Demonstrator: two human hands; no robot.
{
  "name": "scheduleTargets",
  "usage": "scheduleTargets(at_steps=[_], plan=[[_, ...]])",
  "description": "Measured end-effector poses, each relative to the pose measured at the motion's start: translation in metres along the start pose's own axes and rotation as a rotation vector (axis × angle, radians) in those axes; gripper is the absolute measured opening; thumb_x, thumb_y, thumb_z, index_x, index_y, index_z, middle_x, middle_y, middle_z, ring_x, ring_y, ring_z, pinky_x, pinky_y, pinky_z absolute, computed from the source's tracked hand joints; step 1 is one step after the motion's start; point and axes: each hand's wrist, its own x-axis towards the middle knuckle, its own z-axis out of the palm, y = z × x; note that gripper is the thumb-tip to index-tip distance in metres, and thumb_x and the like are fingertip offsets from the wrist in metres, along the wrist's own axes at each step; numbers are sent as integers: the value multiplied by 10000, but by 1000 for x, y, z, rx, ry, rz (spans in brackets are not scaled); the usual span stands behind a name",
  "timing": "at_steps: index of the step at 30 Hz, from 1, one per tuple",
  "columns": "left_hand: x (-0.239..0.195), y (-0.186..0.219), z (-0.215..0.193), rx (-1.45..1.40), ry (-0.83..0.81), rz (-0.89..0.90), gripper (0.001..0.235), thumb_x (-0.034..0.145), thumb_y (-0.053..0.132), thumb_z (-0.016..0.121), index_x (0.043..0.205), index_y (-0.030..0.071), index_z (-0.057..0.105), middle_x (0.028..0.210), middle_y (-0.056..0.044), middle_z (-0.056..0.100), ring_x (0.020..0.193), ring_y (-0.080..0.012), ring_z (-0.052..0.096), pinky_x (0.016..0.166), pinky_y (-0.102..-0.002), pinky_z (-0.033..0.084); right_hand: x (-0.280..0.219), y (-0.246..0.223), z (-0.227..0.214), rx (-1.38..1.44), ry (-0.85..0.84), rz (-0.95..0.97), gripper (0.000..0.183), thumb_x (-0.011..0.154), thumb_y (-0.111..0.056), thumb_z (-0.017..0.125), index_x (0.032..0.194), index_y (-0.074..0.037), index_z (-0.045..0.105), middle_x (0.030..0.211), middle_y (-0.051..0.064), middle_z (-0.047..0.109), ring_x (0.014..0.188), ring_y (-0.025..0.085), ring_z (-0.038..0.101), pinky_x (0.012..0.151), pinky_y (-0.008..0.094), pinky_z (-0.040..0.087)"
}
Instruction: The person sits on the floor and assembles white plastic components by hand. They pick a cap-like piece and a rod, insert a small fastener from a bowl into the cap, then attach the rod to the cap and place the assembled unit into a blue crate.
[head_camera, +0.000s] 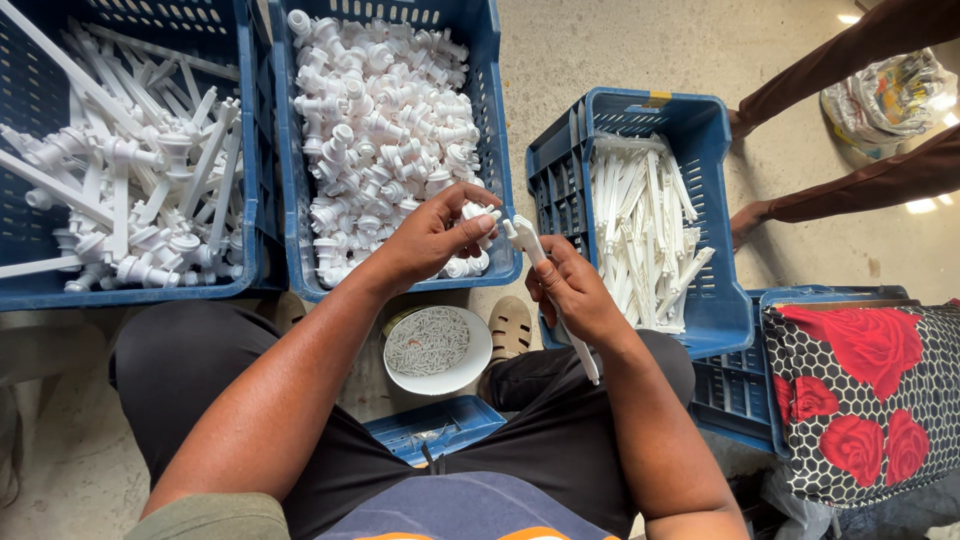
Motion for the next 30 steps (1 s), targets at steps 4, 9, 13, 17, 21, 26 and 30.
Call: scheduleTargets(at_steps=[4, 9, 13, 17, 21, 26, 30], plan=[[3, -4, -1, 21, 21, 15, 355, 998, 342, 672, 1262, 111, 612, 954, 7, 683, 792, -73, 616, 722, -245, 533, 2, 10, -4, 36, -29, -56, 394, 1101, -324, 474, 1329, -9, 539, 846, 21, 595, 729, 105, 614, 639, 254, 531], [2, -3, 0, 59, 2, 41, 367, 986, 340, 695, 1254, 96, 636, 950, -4, 679, 816, -75, 629, 731, -239, 531, 0, 9, -7, 6, -3, -36, 393, 1123, -283, 469, 1400, -28, 580, 827, 29, 595, 729, 114, 590, 676, 273, 519], [-1, 1, 2, 139, -8, 85, 388, 971, 340, 710, 1249, 76, 652, 1053, -18, 681, 928, -84, 640, 811, -257, 544, 1, 3, -2, 86, 46, 7, 336, 1089, -261, 435, 1369, -78, 473, 821, 32, 603, 660, 108, 588, 587, 259, 518], [-2, 4, 2, 220, -23, 110, 399, 969, 326, 722, 1262, 62, 667, 1121, -48, 684, 1040, -110, 617, 902, -295, 508, 4, 0, -2, 68, 46, 36, 292, 1095, -256, 425, 1324, -78, 452, 837, 60, 611, 635, 93, 582, 561, 242, 516], [-2, 6, 2, 189, -35, 155, 410, 965, 335, 732, 1268, 66, 667, 1137, -42, 693, 1066, -111, 623, 932, -298, 507, 1, 1, 1, 78, -23, -92, 317, 1075, -210, 534, 1343, -69, 438, 924, 65, 609, 665, 73, 569, 556, 234, 468], [-4, 9, -1, 185, -33, 122, 431, 924, 333, 763, 1257, 73, 679, 1085, -24, 709, 986, -101, 636, 878, -283, 524, -1, -1, 10, -46, 100, -122, 323, 1034, -156, 653, 1284, -46, 480, 922, 78, 665, 590, 74, 575, 506, 245, 468], [-4, 15, 0, 193, -30, 92, 445, 882, 321, 804, 1231, 67, 694, 1016, -21, 714, 906, -86, 636, 803, -271, 530, 1, -9, 15, -271, 114, -168, 352, 1017, -163, 672, 1321, -42, 543, 815, 70, 677, 591, 63, 597, 515, 237, 478]])
